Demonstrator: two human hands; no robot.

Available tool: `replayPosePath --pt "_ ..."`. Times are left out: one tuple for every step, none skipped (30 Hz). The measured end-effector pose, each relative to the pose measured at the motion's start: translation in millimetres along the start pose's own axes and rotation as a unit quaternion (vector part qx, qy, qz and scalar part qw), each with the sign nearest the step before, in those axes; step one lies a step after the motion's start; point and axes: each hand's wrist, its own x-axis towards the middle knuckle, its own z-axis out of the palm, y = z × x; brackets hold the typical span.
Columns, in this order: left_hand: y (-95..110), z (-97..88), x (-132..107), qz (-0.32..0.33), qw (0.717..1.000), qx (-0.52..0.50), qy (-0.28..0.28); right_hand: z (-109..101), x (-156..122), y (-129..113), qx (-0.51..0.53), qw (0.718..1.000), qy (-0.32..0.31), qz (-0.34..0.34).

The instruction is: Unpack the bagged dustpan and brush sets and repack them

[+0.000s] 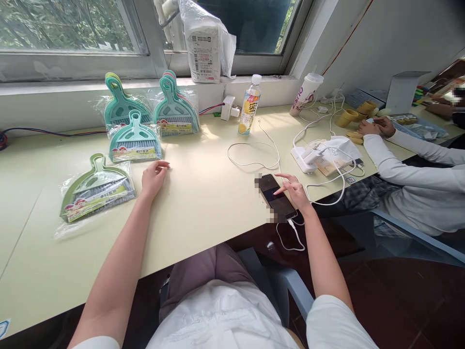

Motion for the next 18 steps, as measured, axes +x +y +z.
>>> replayPosePath --pt "0.5 -0.1 -0.2 0.001 1.000 0.000 0.000 0.0 -0.1 0.9 0.005 1.000 0.008 0.004" --pt "1.1 -0.2 -0.4 0.000 1.000 0.000 0.000 -0.1 -0.2 1.8 0.013 1.000 0.022 0.009" --pt "1.7 -0.3 -0.6 0.000 1.000 -0.001 0.000 -0.3 -0.4 2.7 0.023 0.999 0.043 0.015" --pt "2.2 -0.4 -0.7 -0.001 1.000 -0.001 0.000 -0.6 -0.7 3.3 0.034 0.997 0.069 0.021" --pt "2.6 -0.4 -0.9 -0.002 1.000 -0.001 0.000 -1.0 -1.3 3.7 0.045 0.994 0.098 0.026" --pt "2.8 -0.5 -0.9 -0.002 1.000 0.000 0.000 -1.6 -2.4 3.8 0.055 0.990 0.125 0.032" --pt "2.9 -0.5 -1.0 -0.002 1.000 0.000 0.000 -2.5 -4.1 3.5 0.062 0.987 0.145 0.036" --pt "2.8 -0.6 -1.0 -0.002 1.000 0.001 -0.001 -3.7 -6.6 2.8 0.068 0.984 0.157 0.039" --pt "2.6 -0.7 -0.9 -0.001 1.000 0.000 -0.001 -5.2 -9.9 1.9 0.070 0.984 0.160 0.042" --pt "2.5 -0.8 -0.9 -0.001 1.000 0.000 -0.002 -7.2 -14.0 0.7 0.069 0.985 0.150 0.045" --pt "2.4 -0.9 -0.9 -0.001 1.000 -0.001 -0.003 -9.6 -18.8 -0.7 0.066 0.988 0.131 0.049" --pt "2.5 -1.0 -0.9 -0.001 1.000 -0.001 -0.004 -12.3 -24.2 -2.3 0.060 0.991 0.107 0.055" --pt "2.7 -1.1 -1.0 -0.002 1.000 -0.001 -0.005 -15.4 -29.8 -4.1 0.053 0.993 0.081 0.062" --pt "3.0 -1.1 -1.1 -0.002 1.000 -0.001 -0.005 -18.6 -35.4 -6.2 0.047 0.995 0.054 0.071" --pt "3.4 -1.1 -1.2 -0.003 1.000 -0.001 -0.004 -22.0 -40.7 -8.4 0.041 0.995 0.029 0.081" --pt "3.9 -1.0 -1.4 -0.004 1.000 0.000 -0.003 -25.3 -45.5 -10.7 0.036 0.995 0.007 0.090" --pt "4.3 -0.8 -1.5 -0.004 1.000 0.000 -0.003 -28.3 -49.5 -13.0 0.031 0.995 -0.013 0.097" --pt "4.7 -0.7 -1.6 -0.005 1.000 0.001 -0.003 -31.0 -52.8 -15.3 0.026 0.994 -0.034 0.103"
